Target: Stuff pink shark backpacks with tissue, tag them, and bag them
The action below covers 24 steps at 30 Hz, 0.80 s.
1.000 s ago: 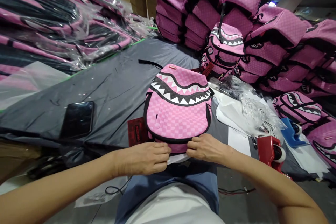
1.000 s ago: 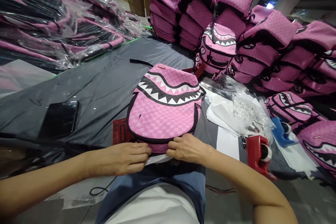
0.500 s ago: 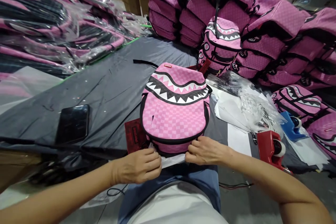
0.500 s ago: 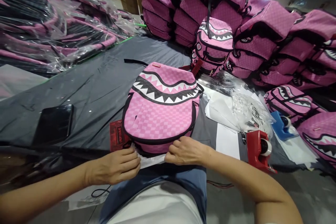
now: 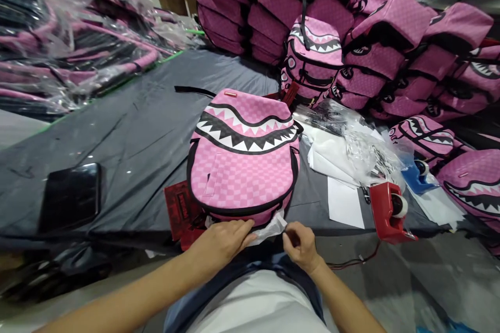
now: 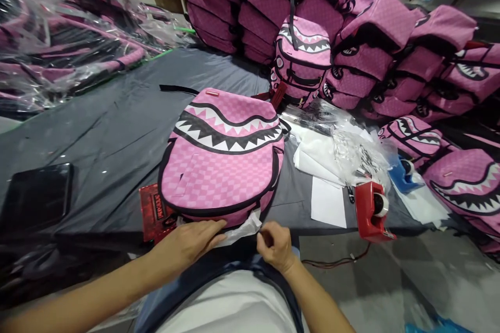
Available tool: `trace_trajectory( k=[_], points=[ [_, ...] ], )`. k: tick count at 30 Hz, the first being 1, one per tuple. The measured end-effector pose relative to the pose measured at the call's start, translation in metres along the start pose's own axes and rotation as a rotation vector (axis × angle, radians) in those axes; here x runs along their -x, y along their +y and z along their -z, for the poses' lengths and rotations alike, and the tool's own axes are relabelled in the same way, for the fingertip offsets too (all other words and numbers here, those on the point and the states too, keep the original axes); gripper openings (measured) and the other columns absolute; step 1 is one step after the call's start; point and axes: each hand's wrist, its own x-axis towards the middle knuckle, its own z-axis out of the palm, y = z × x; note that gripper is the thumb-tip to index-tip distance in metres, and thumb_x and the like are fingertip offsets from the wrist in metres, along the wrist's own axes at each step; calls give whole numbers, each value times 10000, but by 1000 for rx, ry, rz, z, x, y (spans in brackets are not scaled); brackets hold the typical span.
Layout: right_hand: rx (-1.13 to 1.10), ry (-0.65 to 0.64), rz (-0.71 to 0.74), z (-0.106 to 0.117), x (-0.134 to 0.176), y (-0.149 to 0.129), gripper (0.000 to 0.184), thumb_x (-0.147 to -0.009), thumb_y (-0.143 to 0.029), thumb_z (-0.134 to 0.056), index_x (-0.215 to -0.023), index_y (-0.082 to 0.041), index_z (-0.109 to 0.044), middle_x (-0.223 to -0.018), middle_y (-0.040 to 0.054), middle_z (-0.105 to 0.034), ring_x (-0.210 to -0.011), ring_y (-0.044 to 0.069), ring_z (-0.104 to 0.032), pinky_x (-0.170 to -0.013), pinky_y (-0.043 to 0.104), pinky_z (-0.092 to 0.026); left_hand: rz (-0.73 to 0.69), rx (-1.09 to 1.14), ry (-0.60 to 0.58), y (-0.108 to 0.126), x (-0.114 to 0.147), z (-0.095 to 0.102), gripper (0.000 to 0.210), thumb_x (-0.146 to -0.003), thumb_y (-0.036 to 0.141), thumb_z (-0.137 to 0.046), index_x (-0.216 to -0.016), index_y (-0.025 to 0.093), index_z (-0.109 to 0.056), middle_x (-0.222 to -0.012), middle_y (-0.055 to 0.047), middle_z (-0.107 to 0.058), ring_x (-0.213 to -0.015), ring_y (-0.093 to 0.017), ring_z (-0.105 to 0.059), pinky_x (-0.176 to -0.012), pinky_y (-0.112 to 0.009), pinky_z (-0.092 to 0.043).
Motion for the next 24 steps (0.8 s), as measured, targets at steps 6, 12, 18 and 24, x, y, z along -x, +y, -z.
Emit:
trace_trajectory(
  k=[6,12,18,24],
  points=[
    [-368,29,-520,-12,-21,-22,333,-854,-520,-653,-813,-208,-546,-710,-33,-520,-596,105,-462,-494,204,-368,356,254,-592,4,-21,-5,369,-1037,389,-412,-902,175,-680,-810,-72,-733,-776,-238,-720,-654,-284,-458],
    [-794,274,-873,-44,-37,-19,505,-813,-723,-592,-773,-237,-463,-623,-61,-461,-510,109,-451,-459,222,-414,534,402,-620,14,-31,0,343,-984,393,-518,-729,190,-625,-625,-5,-671,-576,-153,-626,-565,-244,-309],
    [-671,272,-841,-35,-62,9,502,-846,-745,-519,-791,-252,-443,-558,-80,-404,-451,122,-405,-428,242,-395,489,186,-446,4,-59,-24,303,-947,387,-615,-722,185,-629,-567,8,-615,-525,-144,-571,-540,-268,-216],
    [228,-24,199,21,-78,9,169,-1016,-288,-490,-1090,-206,-618,-974,89,-682,-984,217,-630,-944,384,-482,246,-9,-199,-7,-62,-55,206,-953,303,-612,-806,171,-671,-612,-11,-662,-525,-165,-608,-510,-269,-311]
  ],
)
